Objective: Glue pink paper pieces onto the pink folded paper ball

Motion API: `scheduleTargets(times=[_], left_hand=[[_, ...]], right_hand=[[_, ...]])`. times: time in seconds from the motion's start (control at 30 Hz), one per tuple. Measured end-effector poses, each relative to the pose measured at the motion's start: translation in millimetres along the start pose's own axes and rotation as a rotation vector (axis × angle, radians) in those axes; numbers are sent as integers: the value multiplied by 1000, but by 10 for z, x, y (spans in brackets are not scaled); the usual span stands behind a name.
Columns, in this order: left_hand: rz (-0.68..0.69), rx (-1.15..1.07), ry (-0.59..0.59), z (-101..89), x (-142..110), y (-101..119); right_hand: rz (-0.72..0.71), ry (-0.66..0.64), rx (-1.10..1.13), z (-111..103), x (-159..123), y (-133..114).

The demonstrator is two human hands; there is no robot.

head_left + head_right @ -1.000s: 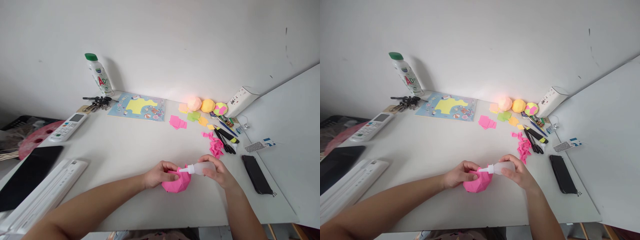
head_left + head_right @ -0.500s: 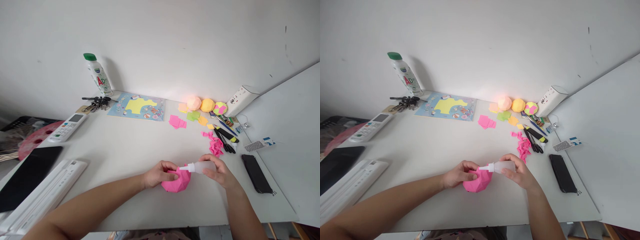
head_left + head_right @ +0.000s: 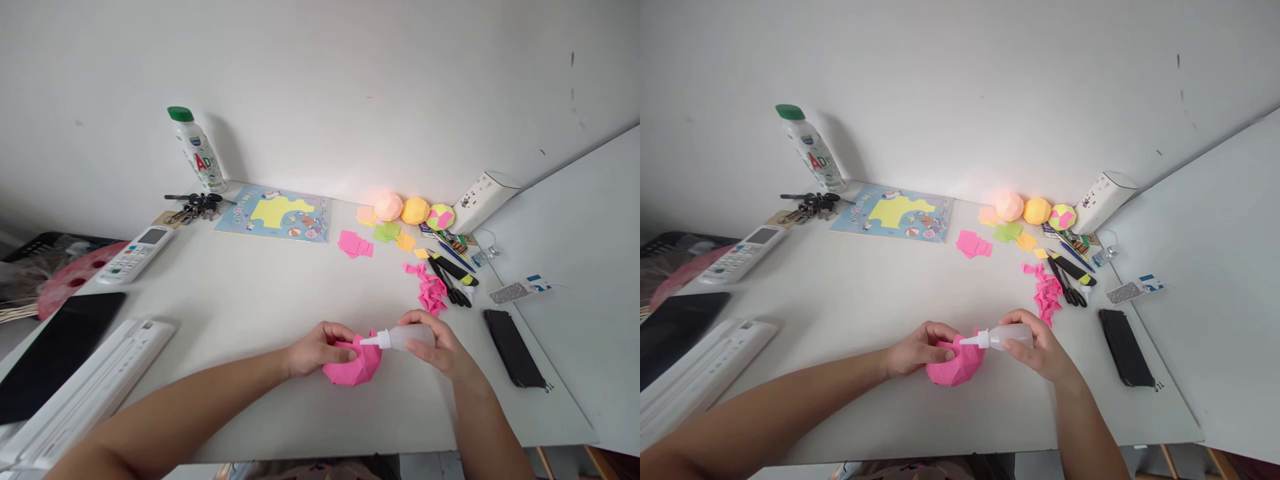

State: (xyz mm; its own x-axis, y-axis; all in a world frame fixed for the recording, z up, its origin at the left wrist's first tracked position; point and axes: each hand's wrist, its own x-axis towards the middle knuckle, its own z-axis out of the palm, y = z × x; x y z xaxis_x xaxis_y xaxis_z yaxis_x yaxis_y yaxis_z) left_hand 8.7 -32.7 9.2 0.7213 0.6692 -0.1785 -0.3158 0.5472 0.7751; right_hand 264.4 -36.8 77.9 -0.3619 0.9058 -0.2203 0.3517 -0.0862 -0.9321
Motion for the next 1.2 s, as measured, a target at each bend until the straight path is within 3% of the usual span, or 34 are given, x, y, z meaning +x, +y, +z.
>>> scheduleTargets(times=[0.53, 0.63, 0.73, 0.87, 1.0, 1.2], left_hand=[[1, 4, 5, 20, -3, 21], [0, 8, -7, 22, -2, 26], [-2, 16, -8, 23, -2, 29], [-10, 36, -9, 21, -7, 20], [-15, 77, -41, 9, -20, -4], [4, 145, -84, 10, -33, -20]], right_hand=[[-17, 66, -39, -39, -21, 15], [-29, 151, 22, -48, -2, 25], [-76, 258, 225, -65, 63, 53], [-156, 332, 427, -35, 224, 188], [-115, 462, 340, 114, 427, 431], [-153, 438, 231, 301, 623, 643]])
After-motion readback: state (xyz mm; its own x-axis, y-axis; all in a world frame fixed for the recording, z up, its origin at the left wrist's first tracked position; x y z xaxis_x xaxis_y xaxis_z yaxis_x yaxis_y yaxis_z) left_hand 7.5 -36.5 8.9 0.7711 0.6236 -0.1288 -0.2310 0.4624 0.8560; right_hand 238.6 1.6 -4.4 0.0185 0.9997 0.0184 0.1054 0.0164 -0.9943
